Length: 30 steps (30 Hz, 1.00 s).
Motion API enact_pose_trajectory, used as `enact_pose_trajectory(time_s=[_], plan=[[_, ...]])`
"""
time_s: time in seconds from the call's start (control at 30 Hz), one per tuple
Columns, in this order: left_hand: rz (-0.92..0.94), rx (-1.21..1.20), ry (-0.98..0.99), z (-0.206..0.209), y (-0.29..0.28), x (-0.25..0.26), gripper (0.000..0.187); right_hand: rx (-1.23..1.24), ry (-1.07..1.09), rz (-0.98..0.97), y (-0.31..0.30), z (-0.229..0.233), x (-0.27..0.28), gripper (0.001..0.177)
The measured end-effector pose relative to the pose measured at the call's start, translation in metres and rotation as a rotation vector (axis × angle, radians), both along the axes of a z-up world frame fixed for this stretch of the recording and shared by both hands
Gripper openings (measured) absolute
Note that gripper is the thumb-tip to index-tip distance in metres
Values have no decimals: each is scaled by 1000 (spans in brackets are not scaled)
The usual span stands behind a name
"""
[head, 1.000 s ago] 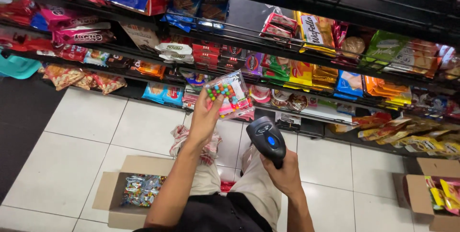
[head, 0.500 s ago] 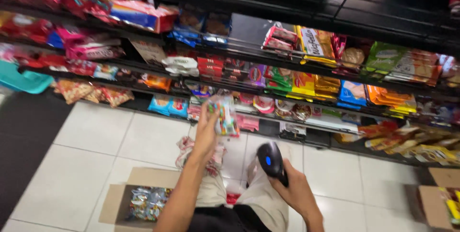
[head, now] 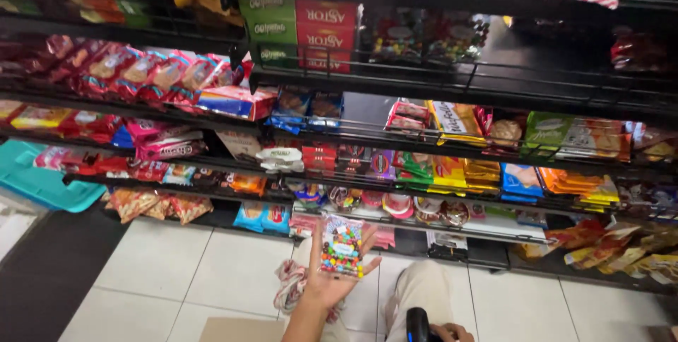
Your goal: Cleaning shelves and scanning products in a grocery store.
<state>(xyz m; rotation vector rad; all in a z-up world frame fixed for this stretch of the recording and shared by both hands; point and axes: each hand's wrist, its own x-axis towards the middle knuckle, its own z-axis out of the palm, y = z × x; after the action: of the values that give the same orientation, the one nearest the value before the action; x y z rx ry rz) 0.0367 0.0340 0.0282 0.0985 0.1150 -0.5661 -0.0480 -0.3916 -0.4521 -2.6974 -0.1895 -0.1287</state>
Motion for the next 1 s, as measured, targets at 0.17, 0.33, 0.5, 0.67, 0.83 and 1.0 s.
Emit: enact_pose_trajectory(time_s=[0.17, 0.33, 0.5, 0.67, 0.83, 1.0], plan=[[-20, -67, -303, 13, 3, -8, 104, -133, -233, -91, -16, 47, 26, 40], [18, 125, -137, 41, -12, -11, 80, 417, 238, -156, 105, 387, 26, 37], [26, 28, -198, 19, -37, 4, 73, 854, 266, 61, 185, 492, 45, 20], [92, 234, -305, 29, -44, 20, 54, 967, 174, 201, 202, 525, 71, 19], [214, 559, -352, 64, -36, 30, 53, 1127, 252, 134, 201, 587, 88, 15], [329, 706, -710, 98, -25, 25, 55, 1036, -39, 158, 183, 625, 134, 16]])
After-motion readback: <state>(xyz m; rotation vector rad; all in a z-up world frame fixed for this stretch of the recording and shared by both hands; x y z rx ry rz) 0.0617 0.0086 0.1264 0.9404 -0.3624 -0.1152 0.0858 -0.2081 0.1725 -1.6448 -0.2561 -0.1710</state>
